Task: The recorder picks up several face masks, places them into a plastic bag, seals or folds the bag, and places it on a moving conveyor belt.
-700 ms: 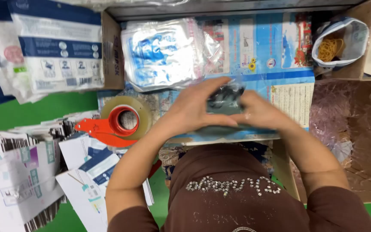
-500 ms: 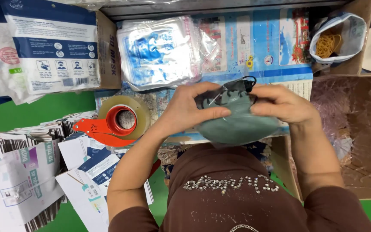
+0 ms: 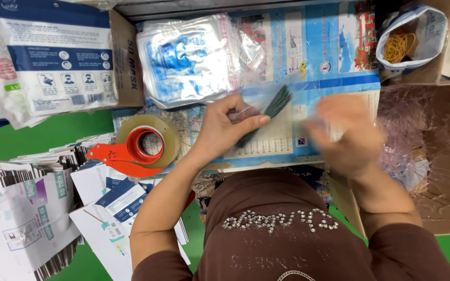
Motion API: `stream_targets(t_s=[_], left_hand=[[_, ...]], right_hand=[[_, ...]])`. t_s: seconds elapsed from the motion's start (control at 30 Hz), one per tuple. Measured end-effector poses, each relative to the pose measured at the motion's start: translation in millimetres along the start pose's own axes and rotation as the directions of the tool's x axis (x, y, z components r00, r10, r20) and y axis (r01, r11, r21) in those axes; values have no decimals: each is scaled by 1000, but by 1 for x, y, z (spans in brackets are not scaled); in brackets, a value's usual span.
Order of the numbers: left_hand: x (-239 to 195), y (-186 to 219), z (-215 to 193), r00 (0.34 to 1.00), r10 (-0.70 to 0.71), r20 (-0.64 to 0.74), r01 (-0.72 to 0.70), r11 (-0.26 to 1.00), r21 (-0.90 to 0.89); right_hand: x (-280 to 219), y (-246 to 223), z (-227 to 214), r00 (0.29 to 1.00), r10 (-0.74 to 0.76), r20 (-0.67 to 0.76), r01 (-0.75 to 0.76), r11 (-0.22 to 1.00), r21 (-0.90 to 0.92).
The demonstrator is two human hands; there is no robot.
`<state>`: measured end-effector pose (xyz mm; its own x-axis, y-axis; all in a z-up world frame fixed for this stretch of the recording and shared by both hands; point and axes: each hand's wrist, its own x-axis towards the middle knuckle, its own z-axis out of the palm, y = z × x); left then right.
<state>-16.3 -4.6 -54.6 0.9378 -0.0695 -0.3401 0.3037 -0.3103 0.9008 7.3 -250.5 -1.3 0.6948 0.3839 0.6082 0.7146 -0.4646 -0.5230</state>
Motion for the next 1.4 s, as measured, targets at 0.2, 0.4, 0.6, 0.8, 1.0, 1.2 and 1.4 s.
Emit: stream_targets(t_s=[0.2, 0.4, 0.6, 0.8, 1.0, 1.2, 1.4], left_hand=[[-11, -17, 26, 937, 340, 85, -212, 742, -636], [-25, 16, 20, 951, 290, 110, -215, 873, -438], [-29, 6, 28, 913, 395, 98, -308, 829, -467], [-35, 20, 18, 914, 388, 119, -343, 896, -283], [-26, 41, 4, 966, -54, 254, 77, 994, -81], [-16, 21, 6, 909, 205, 363, -7, 878, -479], [-6, 27, 36, 869, 232, 438, 39, 850, -526]], right_hand=[[15, -8, 20, 990, -91, 112, 89, 996, 23], [30, -7, 15, 986, -84, 146, 99, 990, -99], [42, -5, 18, 959, -172, 223, 218, 955, -200], [43, 6, 27, 926, -256, 277, 320, 922, -218], [8, 65, -23, 979, 134, -154, -138, 990, -16], [-320, 248, -111, 669, 740, 71, -672, 643, -366], [-414, 236, -134, -151, 988, 22, -688, -89, -720]])
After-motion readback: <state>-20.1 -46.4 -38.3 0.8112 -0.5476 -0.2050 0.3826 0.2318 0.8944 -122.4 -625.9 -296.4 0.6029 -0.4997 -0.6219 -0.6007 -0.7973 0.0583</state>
